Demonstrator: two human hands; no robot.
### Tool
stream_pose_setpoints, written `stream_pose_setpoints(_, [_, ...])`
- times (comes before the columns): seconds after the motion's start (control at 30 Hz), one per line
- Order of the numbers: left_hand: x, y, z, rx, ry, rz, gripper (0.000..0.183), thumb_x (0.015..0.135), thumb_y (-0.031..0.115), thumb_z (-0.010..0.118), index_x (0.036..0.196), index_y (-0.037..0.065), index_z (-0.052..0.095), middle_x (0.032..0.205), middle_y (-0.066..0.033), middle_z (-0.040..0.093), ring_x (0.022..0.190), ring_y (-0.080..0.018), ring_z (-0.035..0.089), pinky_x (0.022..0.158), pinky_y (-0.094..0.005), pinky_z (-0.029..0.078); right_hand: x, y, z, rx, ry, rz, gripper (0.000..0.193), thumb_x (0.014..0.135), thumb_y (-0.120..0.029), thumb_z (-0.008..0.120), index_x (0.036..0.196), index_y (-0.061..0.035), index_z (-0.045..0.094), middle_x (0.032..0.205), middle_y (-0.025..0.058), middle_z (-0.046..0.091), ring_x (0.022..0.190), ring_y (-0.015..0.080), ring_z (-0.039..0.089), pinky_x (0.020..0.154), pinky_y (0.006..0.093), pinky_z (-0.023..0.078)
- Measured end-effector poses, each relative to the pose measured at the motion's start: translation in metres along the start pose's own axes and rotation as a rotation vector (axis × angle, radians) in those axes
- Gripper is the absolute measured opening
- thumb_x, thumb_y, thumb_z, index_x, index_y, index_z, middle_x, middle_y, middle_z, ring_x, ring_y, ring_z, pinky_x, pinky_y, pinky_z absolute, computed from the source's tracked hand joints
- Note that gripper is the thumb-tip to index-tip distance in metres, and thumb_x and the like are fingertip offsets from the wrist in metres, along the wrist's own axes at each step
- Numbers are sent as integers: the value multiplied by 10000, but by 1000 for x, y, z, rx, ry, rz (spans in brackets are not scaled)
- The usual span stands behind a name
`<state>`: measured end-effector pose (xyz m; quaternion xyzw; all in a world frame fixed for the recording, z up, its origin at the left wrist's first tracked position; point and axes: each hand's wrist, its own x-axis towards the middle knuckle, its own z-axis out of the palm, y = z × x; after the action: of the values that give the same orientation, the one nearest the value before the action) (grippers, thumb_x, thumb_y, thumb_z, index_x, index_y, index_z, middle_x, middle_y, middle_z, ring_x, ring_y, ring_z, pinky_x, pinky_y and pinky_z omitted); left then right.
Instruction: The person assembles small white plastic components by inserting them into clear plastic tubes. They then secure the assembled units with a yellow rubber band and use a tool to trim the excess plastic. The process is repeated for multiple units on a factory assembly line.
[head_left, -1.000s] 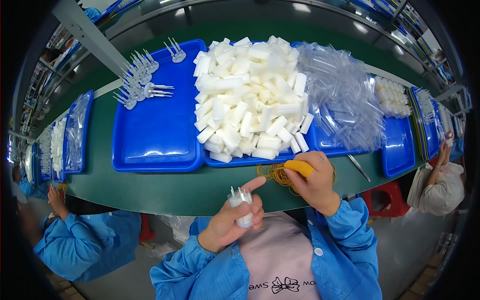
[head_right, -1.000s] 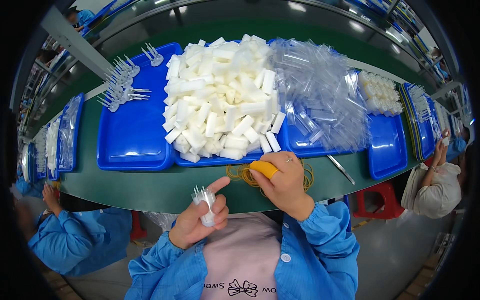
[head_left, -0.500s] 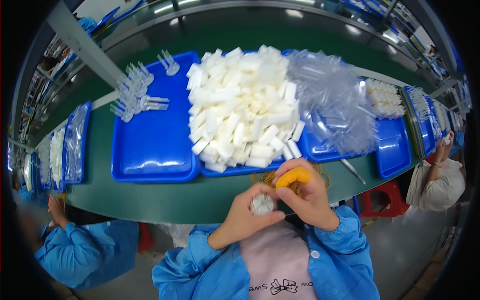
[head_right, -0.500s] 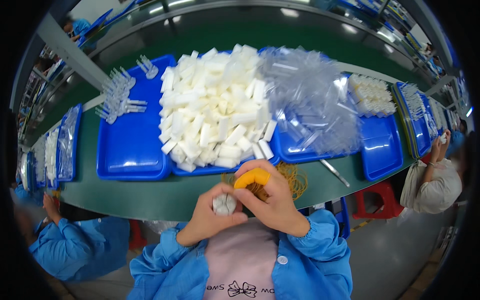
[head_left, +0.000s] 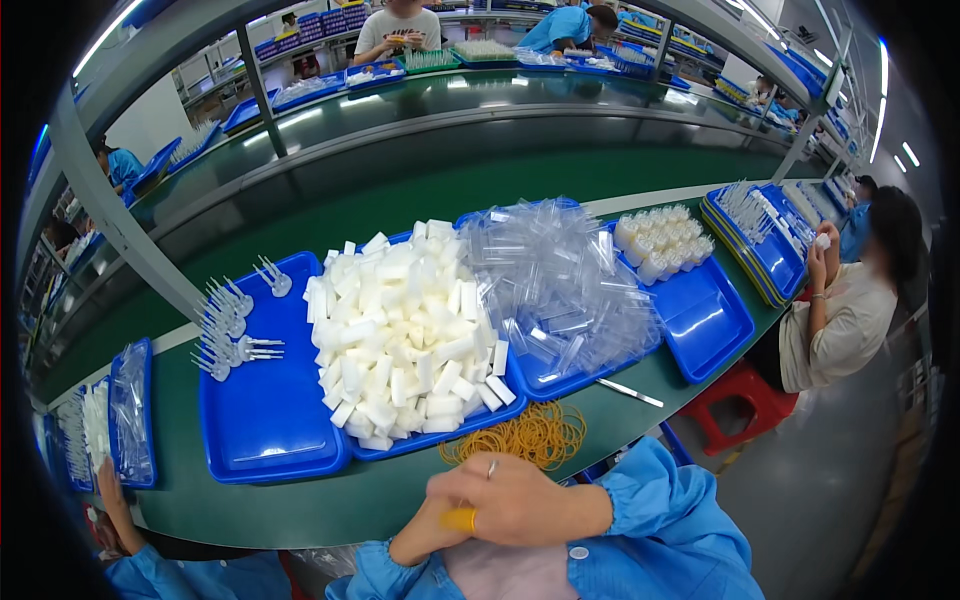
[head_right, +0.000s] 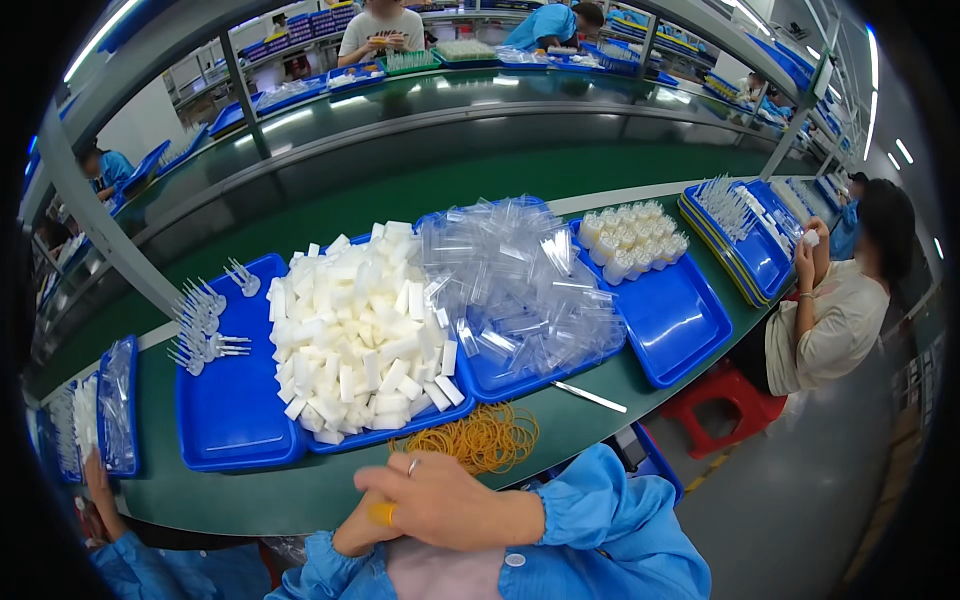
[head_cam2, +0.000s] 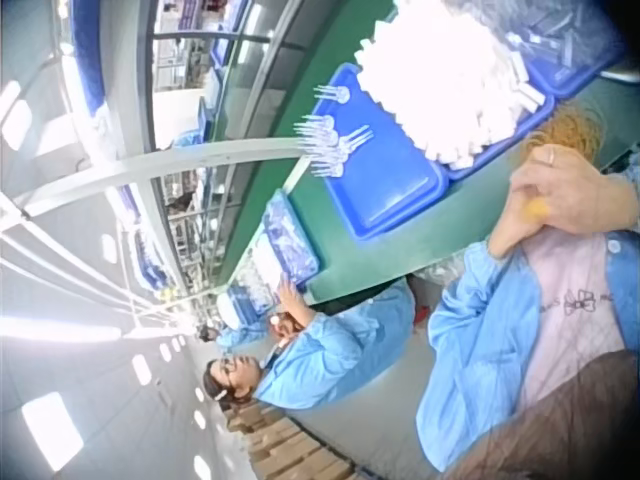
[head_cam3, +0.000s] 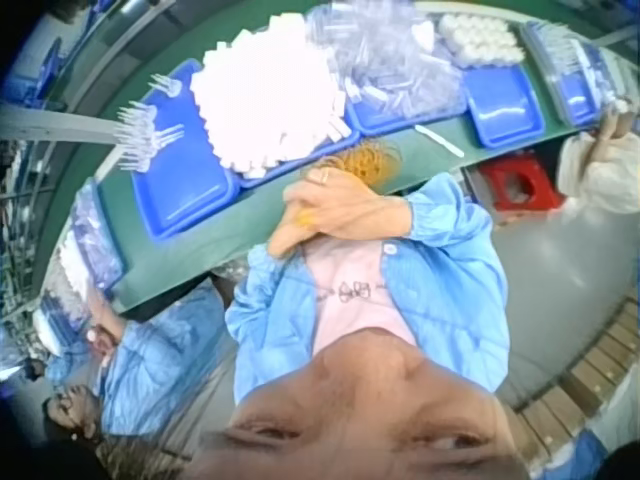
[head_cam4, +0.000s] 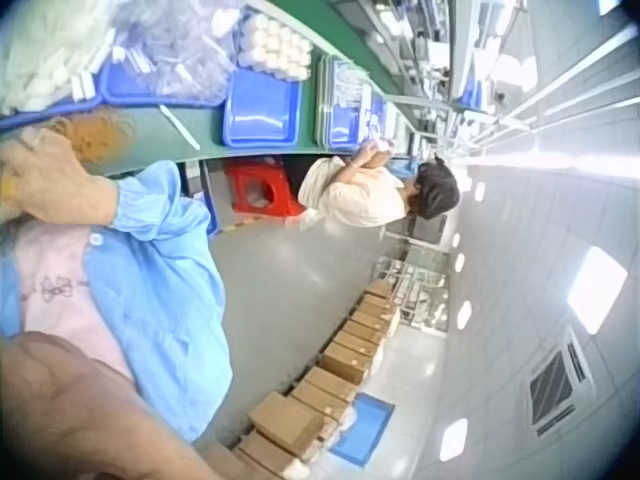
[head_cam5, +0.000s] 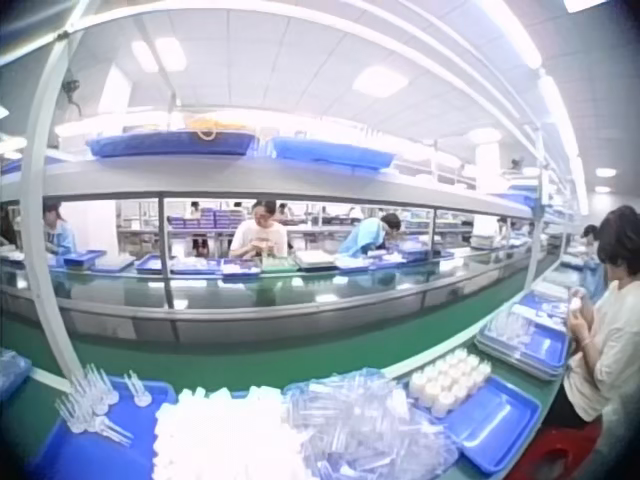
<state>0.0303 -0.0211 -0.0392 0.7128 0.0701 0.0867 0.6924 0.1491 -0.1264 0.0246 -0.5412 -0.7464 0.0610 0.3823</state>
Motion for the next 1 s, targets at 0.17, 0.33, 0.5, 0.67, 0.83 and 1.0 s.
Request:
stream_pose_setpoints(0.17, [-12,25,-11,-436,-15,-159,258,755,-17,680,964,63,550,909,-78,583,838,-186,576,736,-323,489,-10,-19,-21,-117,-53,-116,227,711,-138,586,922,-56,611,1016,62,555,913,226,536,705,342,450])
stream_pose_setpoints(0.33, [-27,22,-5,-961,150,132,356,739,38,745,967,100,480,879,-58,521,826,-201,527,730,-358,466,-26,-12,-27,-267,-234,204,215,769,-154,648,974,-90,650,959,48,567,859,211,556,770,329,459])
stream_pose_setpoints(0.5, [-20,6,-2,-1142,385,89,431,725,204,805,1005,110,492,898,-45,508,831,-200,510,727,-366,452,-50,9,-17,1027,-168,199,290,907,-198,588,1105,14,579,1095,120,572,1066,281,562,961,370,422])
stream_pose_setpoints(0.67, [-17,14,-9,-94,385,229,622,686,200,829,1189,79,483,865,-53,560,836,-204,534,734,-355,458,-47,11,-5,1909,268,646,561,912,-133,599,1400,-25,344,1262,115,502,1036,205,569,895,337,506])
stream_pose_setpoints(0.83, [-13,19,-8,847,365,277,834,659,91,787,1364,-29,358,868,-127,608,769,-287,593,678,-382,475,-40,18,12,1469,11,827,657,893,-53,596,1463,-95,271,1332,111,432,908,144,582,718,261,543])
stream_pose_setpoints(1.0, [-10,23,5,889,353,122,822,661,103,749,1369,-51,361,826,-128,641,721,-318,608,649,-407,482,-39,3,31,214,83,434,452,817,-129,652,1247,-83,522,1240,120,476,988,294,575,819,373,498])
